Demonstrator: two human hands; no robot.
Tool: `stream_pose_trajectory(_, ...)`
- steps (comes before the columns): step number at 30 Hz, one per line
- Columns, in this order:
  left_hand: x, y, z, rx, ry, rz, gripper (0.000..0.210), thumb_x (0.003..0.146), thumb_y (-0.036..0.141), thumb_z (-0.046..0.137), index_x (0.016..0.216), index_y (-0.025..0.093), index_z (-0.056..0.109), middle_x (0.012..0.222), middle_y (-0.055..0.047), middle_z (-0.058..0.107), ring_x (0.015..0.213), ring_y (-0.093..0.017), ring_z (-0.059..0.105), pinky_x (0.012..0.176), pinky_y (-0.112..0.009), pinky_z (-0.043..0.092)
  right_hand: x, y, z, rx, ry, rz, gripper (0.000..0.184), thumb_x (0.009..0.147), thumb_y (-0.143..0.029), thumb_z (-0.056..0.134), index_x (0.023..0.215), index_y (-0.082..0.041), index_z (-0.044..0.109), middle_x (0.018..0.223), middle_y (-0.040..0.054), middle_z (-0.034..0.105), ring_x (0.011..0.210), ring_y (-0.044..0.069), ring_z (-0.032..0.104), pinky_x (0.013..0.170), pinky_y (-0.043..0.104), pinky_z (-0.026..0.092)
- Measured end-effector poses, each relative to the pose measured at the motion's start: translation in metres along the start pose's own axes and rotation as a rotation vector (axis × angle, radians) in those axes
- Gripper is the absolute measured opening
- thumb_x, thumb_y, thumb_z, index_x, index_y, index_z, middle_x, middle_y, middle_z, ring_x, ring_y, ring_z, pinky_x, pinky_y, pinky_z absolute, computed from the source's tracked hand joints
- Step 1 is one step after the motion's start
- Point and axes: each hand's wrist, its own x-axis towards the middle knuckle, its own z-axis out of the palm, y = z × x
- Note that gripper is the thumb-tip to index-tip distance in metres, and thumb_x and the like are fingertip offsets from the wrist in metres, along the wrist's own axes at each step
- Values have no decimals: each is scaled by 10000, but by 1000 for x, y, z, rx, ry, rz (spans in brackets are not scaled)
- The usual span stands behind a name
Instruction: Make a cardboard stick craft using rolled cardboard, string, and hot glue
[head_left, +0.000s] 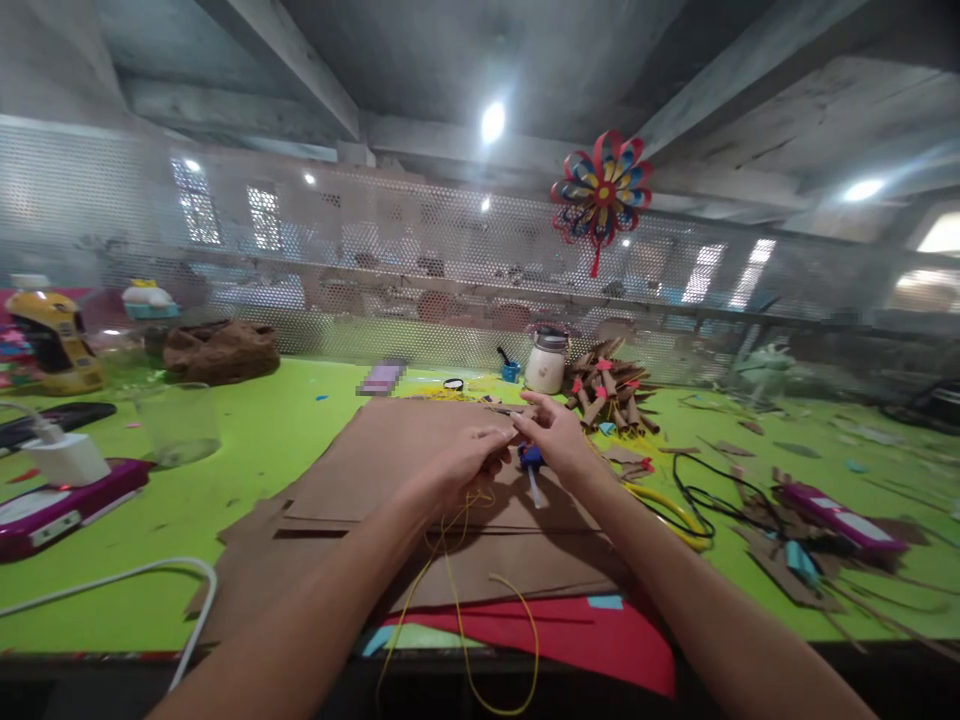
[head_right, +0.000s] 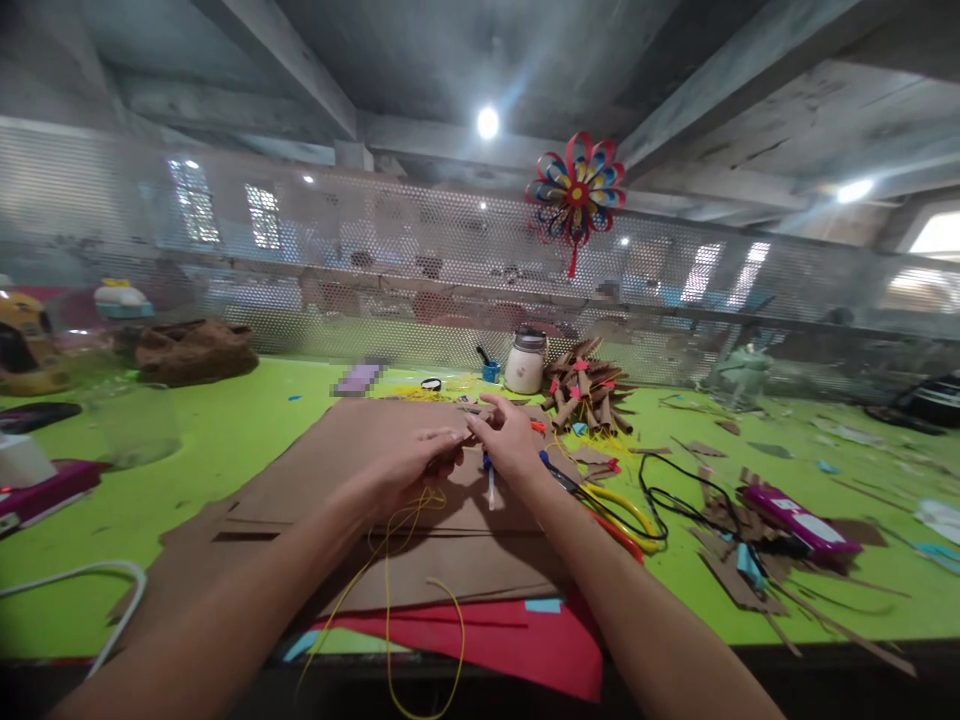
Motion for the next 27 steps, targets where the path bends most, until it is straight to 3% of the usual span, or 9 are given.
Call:
stream_pose_trajectory(15,8,-11,-5,163,38,45,289,776,411,517,771,131,590,570,25,469,453,-62,312,435,-218,185,-2,-5,-10,-70,-41,-24,338,739,-395,572,992,-172,591,552,4,595,467,164,561,455,285,438)
stream_pose_trajectory(23,10,-11,-5,246,108,71,249,770,379,519,689,148,563,525,29,453,415,-62,296,429,-229,187,0,-6,-11,160,-18,144,485,767,-607,468,980,-180,554,576,3,589,502,172,586,504,312,487)
stream_pose_trajectory(27,9,-11,-5,236,95,95,266,754,402,525,671,150,544,537,35,440,441,-68,311,441,-229,200,-5,-8,-5,-67,-36,2,552,670,-468,664,1122,-178,539,650,2,603,600,172,586,580,307,490)
